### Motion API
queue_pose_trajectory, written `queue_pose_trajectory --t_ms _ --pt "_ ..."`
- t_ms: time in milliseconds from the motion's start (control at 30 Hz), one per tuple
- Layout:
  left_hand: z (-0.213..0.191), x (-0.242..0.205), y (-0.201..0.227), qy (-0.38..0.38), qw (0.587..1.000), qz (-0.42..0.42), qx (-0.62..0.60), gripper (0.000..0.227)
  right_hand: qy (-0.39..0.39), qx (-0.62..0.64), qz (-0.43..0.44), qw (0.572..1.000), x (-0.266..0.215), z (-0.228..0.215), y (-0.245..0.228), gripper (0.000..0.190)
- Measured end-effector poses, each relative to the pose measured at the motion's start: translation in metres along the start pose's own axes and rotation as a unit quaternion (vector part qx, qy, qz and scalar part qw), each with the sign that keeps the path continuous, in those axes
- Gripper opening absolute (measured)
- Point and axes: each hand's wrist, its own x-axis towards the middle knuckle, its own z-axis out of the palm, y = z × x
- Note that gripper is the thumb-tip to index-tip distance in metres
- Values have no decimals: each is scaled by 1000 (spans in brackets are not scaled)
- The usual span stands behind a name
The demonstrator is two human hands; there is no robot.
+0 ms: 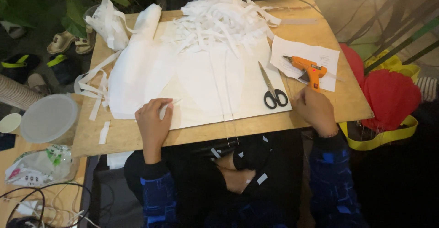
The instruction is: Using a hot glue gun and scissors to attach and trim white fabric strips onto a template
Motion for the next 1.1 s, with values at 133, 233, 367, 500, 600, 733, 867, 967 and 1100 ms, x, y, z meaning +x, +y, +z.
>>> queue_pose_trajectory --t_ms 133,233,367,500,600,733,867,967,1100 --pt "0 0 0 -4 1000 -2 -9 13 1 3 -16 1000 36 26 34 31" --pt "-1 -1 0 -4 1000 -6 -13 13 -6 26 -41 999 45 29 35 35" --pt "-2 -1 1 -6 1000 -6 -13 13 -13 0 -23 1000 37 23 21 33" --pt "0 -1 -3 -3 1000 -6 -16 12 20 -24 -21 999 25 18 14 33" --pt "-3 -2 2 1 1000 -2 -14 13 64 -78 -17 995 27 17 16 29" --pt "1 -1 -3 2 1000 -3 -16 12 74 -73 -18 994 22 17 15 28" --pt "1 -1 -4 2 1000 0 -8 12 63 -28 -7 998 29 23 21 30" --pt "2 -1 -5 4 1000 1 -10 12 45 -3 -22 999 27 18 18 31" --pt "3 -2 -6 10 1000 5 -12 12 28 15 -28 999 25 17 16 34"
